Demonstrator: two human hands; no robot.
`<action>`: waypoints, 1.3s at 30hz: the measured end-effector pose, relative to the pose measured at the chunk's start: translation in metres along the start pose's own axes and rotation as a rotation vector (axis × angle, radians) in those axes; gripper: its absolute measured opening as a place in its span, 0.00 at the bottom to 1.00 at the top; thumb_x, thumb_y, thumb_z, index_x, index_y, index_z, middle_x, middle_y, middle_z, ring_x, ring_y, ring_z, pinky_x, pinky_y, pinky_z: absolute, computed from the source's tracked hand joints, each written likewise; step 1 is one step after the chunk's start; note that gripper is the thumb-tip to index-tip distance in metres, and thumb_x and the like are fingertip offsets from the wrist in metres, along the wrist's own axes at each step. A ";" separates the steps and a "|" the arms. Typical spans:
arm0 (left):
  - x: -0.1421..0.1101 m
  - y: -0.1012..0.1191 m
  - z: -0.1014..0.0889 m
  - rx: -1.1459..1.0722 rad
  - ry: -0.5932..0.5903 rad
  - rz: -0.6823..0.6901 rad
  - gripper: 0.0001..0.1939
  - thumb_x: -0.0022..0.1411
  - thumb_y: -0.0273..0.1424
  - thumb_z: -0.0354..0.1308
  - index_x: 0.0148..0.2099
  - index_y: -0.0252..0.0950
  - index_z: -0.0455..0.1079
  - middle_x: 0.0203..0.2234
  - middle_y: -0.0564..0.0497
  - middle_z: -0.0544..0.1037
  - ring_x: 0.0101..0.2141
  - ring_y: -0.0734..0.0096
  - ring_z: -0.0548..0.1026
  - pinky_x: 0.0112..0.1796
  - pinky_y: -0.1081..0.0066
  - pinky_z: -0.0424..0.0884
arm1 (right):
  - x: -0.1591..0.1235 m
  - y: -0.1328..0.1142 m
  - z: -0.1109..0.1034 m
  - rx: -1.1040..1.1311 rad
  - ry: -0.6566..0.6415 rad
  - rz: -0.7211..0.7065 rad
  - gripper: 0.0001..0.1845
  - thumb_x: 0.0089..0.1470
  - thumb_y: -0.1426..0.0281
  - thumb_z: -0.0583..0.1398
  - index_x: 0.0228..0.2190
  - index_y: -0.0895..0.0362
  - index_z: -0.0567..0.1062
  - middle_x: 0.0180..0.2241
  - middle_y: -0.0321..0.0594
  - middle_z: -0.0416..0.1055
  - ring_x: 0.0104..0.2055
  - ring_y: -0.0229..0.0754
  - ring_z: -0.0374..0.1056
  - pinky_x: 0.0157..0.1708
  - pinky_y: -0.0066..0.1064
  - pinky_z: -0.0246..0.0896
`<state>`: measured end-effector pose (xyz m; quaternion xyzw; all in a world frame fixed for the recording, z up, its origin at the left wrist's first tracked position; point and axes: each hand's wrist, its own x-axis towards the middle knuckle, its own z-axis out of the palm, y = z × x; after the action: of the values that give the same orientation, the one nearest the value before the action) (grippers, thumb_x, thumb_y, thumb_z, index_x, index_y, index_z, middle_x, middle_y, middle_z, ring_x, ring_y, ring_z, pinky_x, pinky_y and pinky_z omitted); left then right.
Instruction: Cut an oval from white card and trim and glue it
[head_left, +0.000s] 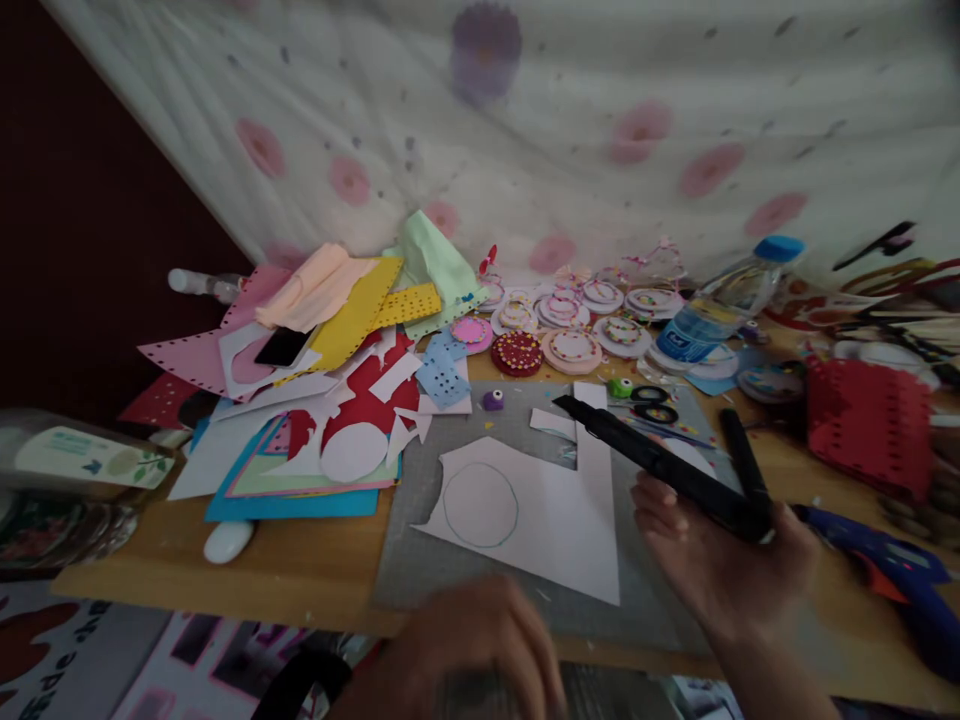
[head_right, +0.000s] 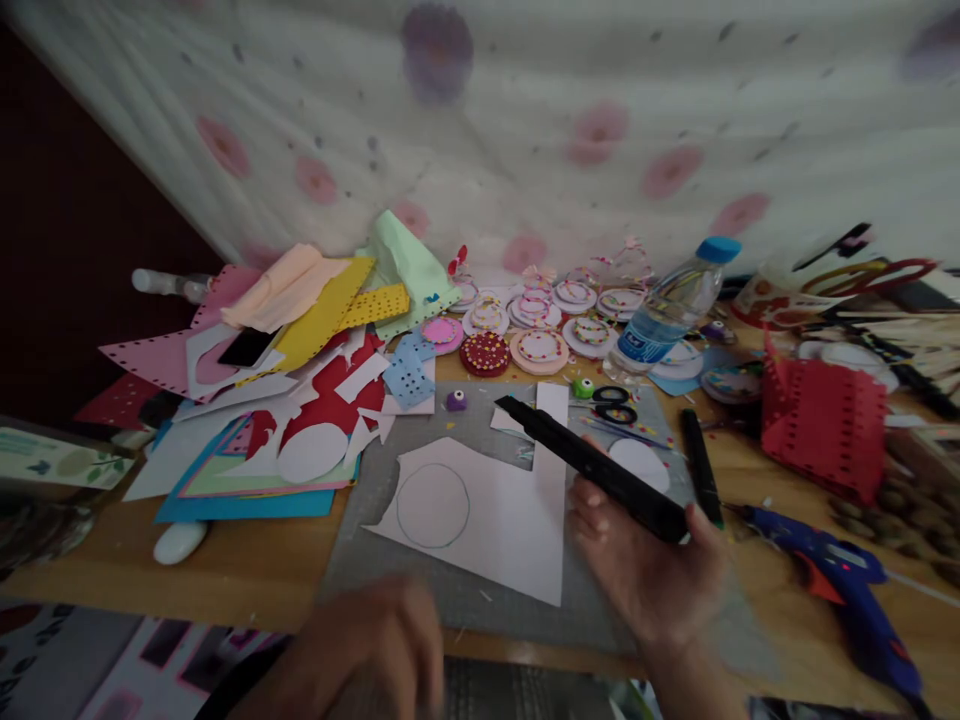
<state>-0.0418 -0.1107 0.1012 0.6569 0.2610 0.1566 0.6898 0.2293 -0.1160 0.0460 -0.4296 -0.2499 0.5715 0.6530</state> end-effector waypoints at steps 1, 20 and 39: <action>0.003 -0.011 -0.006 0.087 0.151 0.010 0.14 0.65 0.37 0.51 0.52 0.50 0.70 0.52 0.46 0.73 0.55 0.53 0.68 0.56 0.50 0.63 | 0.002 0.002 0.001 0.036 0.001 0.008 0.34 0.48 0.39 0.48 0.37 0.51 0.75 0.27 0.41 0.58 0.23 0.40 0.52 0.18 0.33 0.53; 0.043 -0.092 -0.003 1.166 0.525 0.032 0.26 0.67 0.35 0.48 0.64 0.32 0.58 0.66 0.38 0.55 0.64 0.52 0.55 0.60 0.51 0.56 | 0.031 0.031 0.020 -0.459 -0.188 -0.006 0.13 0.57 0.59 0.60 0.39 0.49 0.63 0.20 0.28 0.65 0.21 0.37 0.60 0.22 0.28 0.53; 0.055 -0.096 0.001 1.293 0.562 -0.099 0.36 0.66 0.39 0.47 0.68 0.21 0.47 0.67 0.33 0.49 0.67 0.49 0.48 0.62 0.53 0.50 | 0.051 0.034 0.007 -0.978 -0.517 -0.288 0.15 0.50 0.75 0.59 0.40 0.50 0.69 0.33 0.37 0.72 0.30 0.41 0.68 0.28 0.33 0.65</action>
<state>-0.0086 -0.0895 -0.0019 0.8570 0.4996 0.1024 0.0740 0.2168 -0.0660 0.0119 -0.4895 -0.6930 0.3811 0.3672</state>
